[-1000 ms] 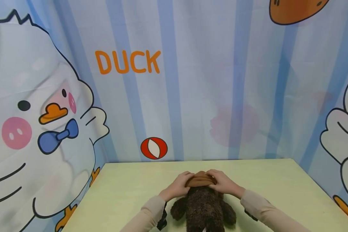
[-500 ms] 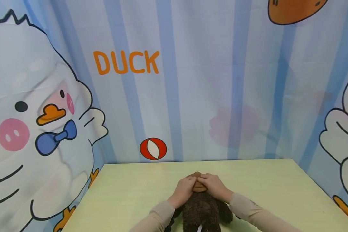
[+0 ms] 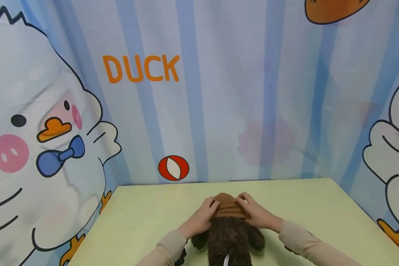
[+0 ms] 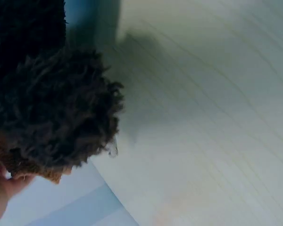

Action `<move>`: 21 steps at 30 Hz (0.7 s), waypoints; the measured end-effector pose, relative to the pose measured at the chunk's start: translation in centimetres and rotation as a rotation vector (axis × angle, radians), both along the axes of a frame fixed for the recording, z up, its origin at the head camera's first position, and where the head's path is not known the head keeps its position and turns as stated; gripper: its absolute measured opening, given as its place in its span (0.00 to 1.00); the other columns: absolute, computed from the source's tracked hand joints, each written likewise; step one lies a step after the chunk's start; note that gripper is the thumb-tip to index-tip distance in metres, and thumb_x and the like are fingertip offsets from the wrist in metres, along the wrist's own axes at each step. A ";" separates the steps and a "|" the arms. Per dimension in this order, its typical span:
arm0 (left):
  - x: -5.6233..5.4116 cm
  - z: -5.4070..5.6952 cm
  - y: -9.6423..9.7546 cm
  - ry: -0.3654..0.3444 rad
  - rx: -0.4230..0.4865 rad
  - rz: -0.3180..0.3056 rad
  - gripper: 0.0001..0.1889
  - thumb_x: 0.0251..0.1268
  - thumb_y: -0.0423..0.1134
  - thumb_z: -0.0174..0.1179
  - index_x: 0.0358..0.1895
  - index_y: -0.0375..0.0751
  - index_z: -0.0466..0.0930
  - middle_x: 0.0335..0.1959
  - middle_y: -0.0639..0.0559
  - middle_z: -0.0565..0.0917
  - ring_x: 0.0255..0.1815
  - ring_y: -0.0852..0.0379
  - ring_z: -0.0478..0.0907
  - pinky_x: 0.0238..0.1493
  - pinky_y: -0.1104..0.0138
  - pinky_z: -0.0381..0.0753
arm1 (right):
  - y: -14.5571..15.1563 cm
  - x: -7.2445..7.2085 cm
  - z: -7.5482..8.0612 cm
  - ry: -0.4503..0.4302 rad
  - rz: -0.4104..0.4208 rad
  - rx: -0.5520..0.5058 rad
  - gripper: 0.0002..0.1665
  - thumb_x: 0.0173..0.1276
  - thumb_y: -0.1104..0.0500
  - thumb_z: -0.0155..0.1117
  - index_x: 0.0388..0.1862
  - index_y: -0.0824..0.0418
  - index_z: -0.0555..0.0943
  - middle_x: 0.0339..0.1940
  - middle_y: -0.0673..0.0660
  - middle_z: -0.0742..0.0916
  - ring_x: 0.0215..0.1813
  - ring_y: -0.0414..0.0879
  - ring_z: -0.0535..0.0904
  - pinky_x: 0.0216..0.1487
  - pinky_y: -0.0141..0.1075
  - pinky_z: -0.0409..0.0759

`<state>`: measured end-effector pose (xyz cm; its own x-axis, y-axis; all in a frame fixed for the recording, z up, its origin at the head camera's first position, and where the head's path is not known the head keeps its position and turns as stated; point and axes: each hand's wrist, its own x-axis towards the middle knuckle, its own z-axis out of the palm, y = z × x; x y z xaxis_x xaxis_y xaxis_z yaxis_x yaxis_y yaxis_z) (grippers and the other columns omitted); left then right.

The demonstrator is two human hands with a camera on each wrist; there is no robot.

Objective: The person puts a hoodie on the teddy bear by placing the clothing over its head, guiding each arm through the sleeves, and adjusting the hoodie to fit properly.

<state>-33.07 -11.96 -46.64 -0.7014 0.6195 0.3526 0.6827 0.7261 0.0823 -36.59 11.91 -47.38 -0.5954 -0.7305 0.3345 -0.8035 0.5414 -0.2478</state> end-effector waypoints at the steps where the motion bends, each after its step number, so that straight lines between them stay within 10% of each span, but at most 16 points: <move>1: 0.0 0.0 0.0 -0.006 0.008 0.015 0.19 0.51 0.24 0.54 0.46 0.42 0.64 0.44 0.48 0.67 0.40 0.56 0.66 0.37 0.68 0.71 | 0.1 -0.1 -0.2 0.001 -0.013 -0.025 0.37 0.45 0.73 0.64 0.56 0.57 0.65 0.49 0.55 0.70 0.44 0.43 0.69 0.37 0.34 0.71; 8: 0.3 -0.9 0.8 -0.110 0.150 0.140 0.15 0.51 0.28 0.59 0.42 0.42 0.68 0.42 0.48 0.71 0.35 0.56 0.71 0.33 0.69 0.72 | 0.4 -0.7 -2.0 0.080 -0.090 -0.217 0.22 0.44 0.68 0.70 0.38 0.55 0.73 0.35 0.49 0.78 0.33 0.39 0.72 0.29 0.30 0.72; 16: 0.9 -0.9 1.7 -0.102 0.105 0.191 0.17 0.50 0.30 0.62 0.43 0.40 0.69 0.38 0.48 0.72 0.32 0.54 0.75 0.30 0.68 0.75 | -0.9 0.0 -2.6 0.047 -0.259 -0.281 0.23 0.46 0.75 0.57 0.13 0.53 0.57 0.13 0.43 0.56 0.19 0.33 0.47 0.24 0.26 0.50; 21: 1.2 -1.0 1.7 -0.085 0.247 0.226 0.15 0.47 0.24 0.58 0.37 0.39 0.67 0.33 0.48 0.66 0.23 0.59 0.66 0.23 0.71 0.65 | -0.9 -0.2 -2.6 -0.035 -0.241 -0.306 0.17 0.46 0.75 0.59 0.27 0.56 0.69 0.27 0.49 0.75 0.32 0.43 0.73 0.29 0.32 0.70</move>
